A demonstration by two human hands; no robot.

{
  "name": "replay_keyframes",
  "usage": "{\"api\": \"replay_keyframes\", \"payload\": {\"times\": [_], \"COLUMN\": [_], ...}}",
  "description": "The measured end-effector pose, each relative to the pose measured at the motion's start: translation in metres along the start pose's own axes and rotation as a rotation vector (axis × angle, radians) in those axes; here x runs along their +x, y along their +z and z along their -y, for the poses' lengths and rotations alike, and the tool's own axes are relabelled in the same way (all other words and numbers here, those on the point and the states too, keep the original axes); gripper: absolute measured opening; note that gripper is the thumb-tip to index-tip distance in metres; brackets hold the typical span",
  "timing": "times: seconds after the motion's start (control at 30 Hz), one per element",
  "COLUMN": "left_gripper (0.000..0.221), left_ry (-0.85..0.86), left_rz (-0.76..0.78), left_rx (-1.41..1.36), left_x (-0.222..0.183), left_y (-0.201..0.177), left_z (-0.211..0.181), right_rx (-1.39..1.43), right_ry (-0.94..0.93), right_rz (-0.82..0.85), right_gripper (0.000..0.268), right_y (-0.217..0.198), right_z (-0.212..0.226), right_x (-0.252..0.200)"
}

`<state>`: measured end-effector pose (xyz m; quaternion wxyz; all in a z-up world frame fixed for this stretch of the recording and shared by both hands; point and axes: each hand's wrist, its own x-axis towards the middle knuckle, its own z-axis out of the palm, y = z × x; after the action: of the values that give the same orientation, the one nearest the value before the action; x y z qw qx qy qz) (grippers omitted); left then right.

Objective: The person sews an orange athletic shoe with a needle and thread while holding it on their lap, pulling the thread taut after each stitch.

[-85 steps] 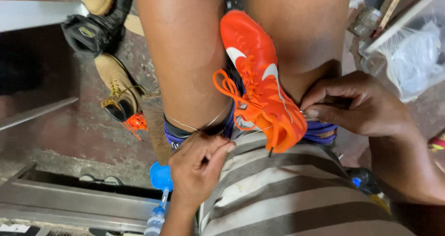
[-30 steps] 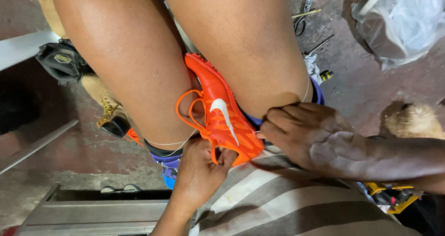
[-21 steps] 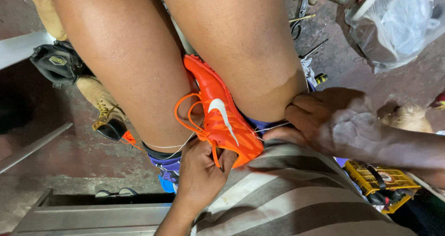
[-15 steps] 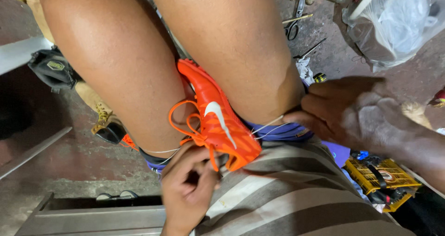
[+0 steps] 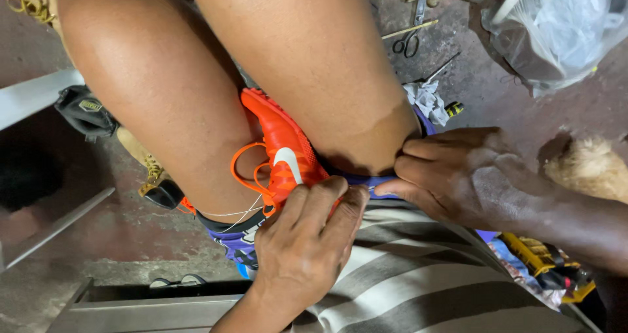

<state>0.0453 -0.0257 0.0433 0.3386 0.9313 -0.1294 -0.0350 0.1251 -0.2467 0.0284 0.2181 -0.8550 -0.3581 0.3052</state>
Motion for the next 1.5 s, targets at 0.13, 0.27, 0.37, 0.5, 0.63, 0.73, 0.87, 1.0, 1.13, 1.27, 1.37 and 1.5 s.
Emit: {"api": "replay_keyframes", "payload": {"times": [0.13,0.27,0.37,0.5,0.63,0.73,0.87,1.0,1.13,1.27,1.37,1.5], "left_gripper": [0.023,0.018,0.018,0.021,0.020,0.020,0.018,0.015,0.019,0.015,0.009,0.004], "left_ry": [-0.042,-0.111,-0.129,-0.126,-0.121,-0.134,-0.114,-0.175,-0.375,-0.325,-0.405,-0.529], "left_rz": [-0.002,-0.028,-0.029,-0.064,-0.052,-0.038,-0.003,0.067,0.144,0.083,0.117,0.207], "left_rx": [-0.093,-0.170,-0.234,-0.227,-0.163,-0.157,-0.149,-0.250,-0.531,-0.546,-0.624,-0.711], "left_x": [0.003,0.004,0.005,0.004,0.004,0.002,0.001,0.002,0.001,-0.005,-0.011,-0.018], "left_y": [0.001,0.005,0.005,0.005,0.008,0.009,0.008,0.005,-0.006,0.002,0.007,0.006], "left_z": [0.002,0.000,-0.001,-0.001,0.001,0.001,-0.002,-0.006,-0.001,0.008,0.014,0.021], "right_rx": [0.153,0.037,0.031,0.001,0.005,0.016,-0.130,-0.245,-0.191,0.080,0.189,0.172], "right_ry": [0.061,-0.062,-0.081,-0.085,-0.091,-0.091,-0.166,-0.226,-0.178,-0.142,-0.107,-0.110], "right_rz": [0.134,0.034,-0.042,-0.058,-0.099,-0.135,-0.085,-0.102,-0.106,0.025,0.114,0.235], "right_gripper": [0.031,0.026,0.027,0.031,0.031,0.030,0.028,0.035,0.033,0.030,0.030,0.022], "right_y": [0.009,0.006,0.001,-0.002,-0.005,-0.007,-0.012,-0.014,-0.004,0.015,0.026,0.025], "right_z": [-0.002,-0.003,-0.003,0.002,0.007,0.010,0.010,0.009,0.009,0.008,0.003,-0.003], "right_x": [-0.005,-0.004,-0.002,0.003,0.005,0.004,0.001,-0.006,-0.011,-0.003,0.005,0.007]}}
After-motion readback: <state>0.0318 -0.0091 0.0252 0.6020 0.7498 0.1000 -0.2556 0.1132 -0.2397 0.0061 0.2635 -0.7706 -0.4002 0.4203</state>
